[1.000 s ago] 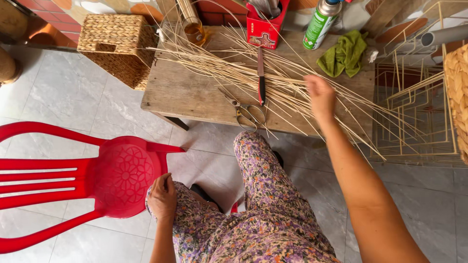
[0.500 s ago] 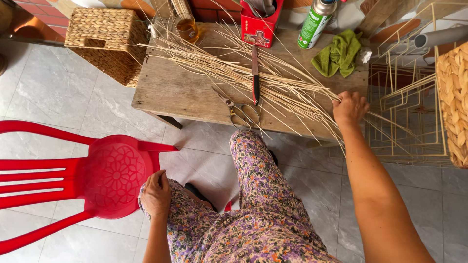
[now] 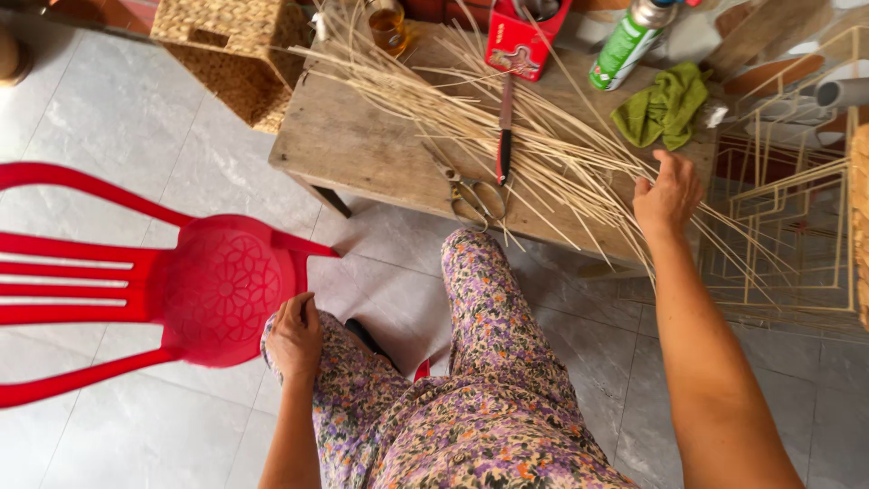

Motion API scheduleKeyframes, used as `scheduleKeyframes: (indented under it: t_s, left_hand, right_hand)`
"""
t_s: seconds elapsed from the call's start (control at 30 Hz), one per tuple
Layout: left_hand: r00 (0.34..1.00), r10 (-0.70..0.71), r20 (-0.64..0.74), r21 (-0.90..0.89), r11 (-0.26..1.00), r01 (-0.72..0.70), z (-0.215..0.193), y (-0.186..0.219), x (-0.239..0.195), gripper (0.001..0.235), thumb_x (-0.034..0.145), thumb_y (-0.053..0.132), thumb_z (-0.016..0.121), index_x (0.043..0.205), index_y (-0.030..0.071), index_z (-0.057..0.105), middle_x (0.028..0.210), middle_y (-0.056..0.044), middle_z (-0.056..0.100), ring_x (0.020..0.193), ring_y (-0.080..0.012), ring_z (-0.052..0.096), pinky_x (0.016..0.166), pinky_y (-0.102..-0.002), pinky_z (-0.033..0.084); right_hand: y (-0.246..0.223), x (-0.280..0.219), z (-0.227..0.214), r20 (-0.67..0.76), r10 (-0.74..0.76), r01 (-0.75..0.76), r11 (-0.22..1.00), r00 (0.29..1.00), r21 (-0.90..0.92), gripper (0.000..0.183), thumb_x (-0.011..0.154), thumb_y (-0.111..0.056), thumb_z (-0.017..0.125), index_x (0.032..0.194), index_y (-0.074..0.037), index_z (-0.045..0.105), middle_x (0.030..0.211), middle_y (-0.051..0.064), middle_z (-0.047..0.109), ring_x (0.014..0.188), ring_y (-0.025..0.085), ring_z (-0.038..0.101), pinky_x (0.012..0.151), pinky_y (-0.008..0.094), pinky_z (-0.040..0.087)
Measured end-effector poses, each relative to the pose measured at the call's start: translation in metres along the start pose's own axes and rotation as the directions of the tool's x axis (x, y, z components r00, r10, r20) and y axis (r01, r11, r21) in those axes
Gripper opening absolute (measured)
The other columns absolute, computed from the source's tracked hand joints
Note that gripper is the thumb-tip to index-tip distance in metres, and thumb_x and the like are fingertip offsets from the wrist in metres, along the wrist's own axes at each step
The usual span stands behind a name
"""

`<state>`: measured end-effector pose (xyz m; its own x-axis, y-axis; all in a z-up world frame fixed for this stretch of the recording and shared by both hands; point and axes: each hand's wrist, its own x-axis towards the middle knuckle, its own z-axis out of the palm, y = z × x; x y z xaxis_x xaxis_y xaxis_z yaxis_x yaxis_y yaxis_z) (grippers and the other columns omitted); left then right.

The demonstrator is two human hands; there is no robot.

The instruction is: The person sits on a low stool and uses a knife to split and smooth thin bamboo strips. They handle the strips one at a time, scraping and peeling them, then place the finished pieces on a nearby red chair.

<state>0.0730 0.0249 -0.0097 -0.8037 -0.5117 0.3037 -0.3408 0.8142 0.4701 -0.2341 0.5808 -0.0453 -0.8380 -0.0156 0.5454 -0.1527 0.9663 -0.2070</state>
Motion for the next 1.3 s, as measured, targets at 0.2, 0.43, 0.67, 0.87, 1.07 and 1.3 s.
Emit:
scheduleKeyframes:
  t_s: [0.2,0.43,0.67,0.87,1.07,1.3]
  left_hand:
    - [1.0,0.005,-0.015,-0.013,1.0,-0.005,0.0,0.002,0.004,0.008,0.096,0.017,0.069,0.101,0.013,0.074,0.092,-0.008,0.073,0.084,-0.0296,0.07,0.07,-0.042,0.054]
    - [0.999,0.0,-0.033,-0.034,0.999,-0.001,-0.002,0.002,0.003,0.009,0.096,0.017,0.068,0.1,0.011,0.073,0.093,-0.007,0.074,0.085,-0.0278,0.07,0.07,-0.041,0.054]
    - [0.998,-0.047,-0.043,-0.037,0.998,0.045,-0.013,-0.007,0.0,0.01,0.095,0.017,0.068,0.1,0.011,0.074,0.092,-0.008,0.073,0.086,-0.0295,0.07,0.072,-0.042,0.054]
    - [0.988,-0.152,0.014,-0.243,0.958,0.151,-0.011,-0.003,0.002,0.015,0.094,0.019,0.07,0.107,0.012,0.074,0.097,-0.009,0.076,0.085,-0.0248,0.073,0.074,-0.036,0.057]
    - [0.869,0.146,0.472,-0.851,0.333,0.406,0.031,0.056,-0.008,0.059,0.091,0.029,0.069,0.144,0.013,0.047,0.127,-0.005,0.066,0.109,-0.0156,0.067,0.093,-0.033,0.056]
    - [0.815,-0.233,0.531,-0.811,0.14,0.569,0.039,0.061,-0.019,0.032,0.104,0.026,0.059,0.121,0.001,0.068,0.095,-0.011,0.077,0.076,-0.0162,0.072,0.069,-0.029,0.056]
  right_hand:
    - [-0.123,-0.01,0.03,0.144,-0.13,0.021,0.81,0.981,0.585,0.023,0.101,-0.011,0.071,0.123,-0.011,0.068,0.116,0.01,0.071,0.112,0.03,0.067,0.097,0.041,0.054]
    - [-0.208,0.006,0.094,0.292,-0.02,-0.074,0.949,0.956,0.306,0.063,0.079,-0.024,0.089,0.131,-0.009,0.055,0.116,0.023,0.057,0.105,0.041,0.059,0.084,0.05,0.048]
    - [-0.17,0.022,0.11,0.754,0.097,-0.759,0.026,0.65,0.651,0.05,0.1,-0.005,0.064,0.149,0.001,0.057,0.111,0.018,0.062,0.087,0.022,0.057,0.072,0.035,0.048]
    - [-0.194,-0.054,0.004,0.689,-0.148,-0.704,-0.198,0.71,0.683,0.029,0.102,-0.004,0.058,0.13,-0.002,0.053,0.114,0.013,0.068,0.093,0.02,0.065,0.077,0.032,0.053]
    - [-0.289,-0.132,-0.066,0.735,-0.51,-0.785,0.17,0.447,0.596,0.042,0.093,-0.002,0.058,0.135,-0.004,0.057,0.111,0.012,0.073,0.096,0.02,0.071,0.088,0.035,0.06]
    - [-0.289,-0.112,-0.024,0.646,-0.498,-0.391,0.525,0.579,0.756,0.024,0.099,-0.013,0.064,0.123,-0.009,0.069,0.122,0.004,0.073,0.107,0.016,0.073,0.092,0.032,0.06]
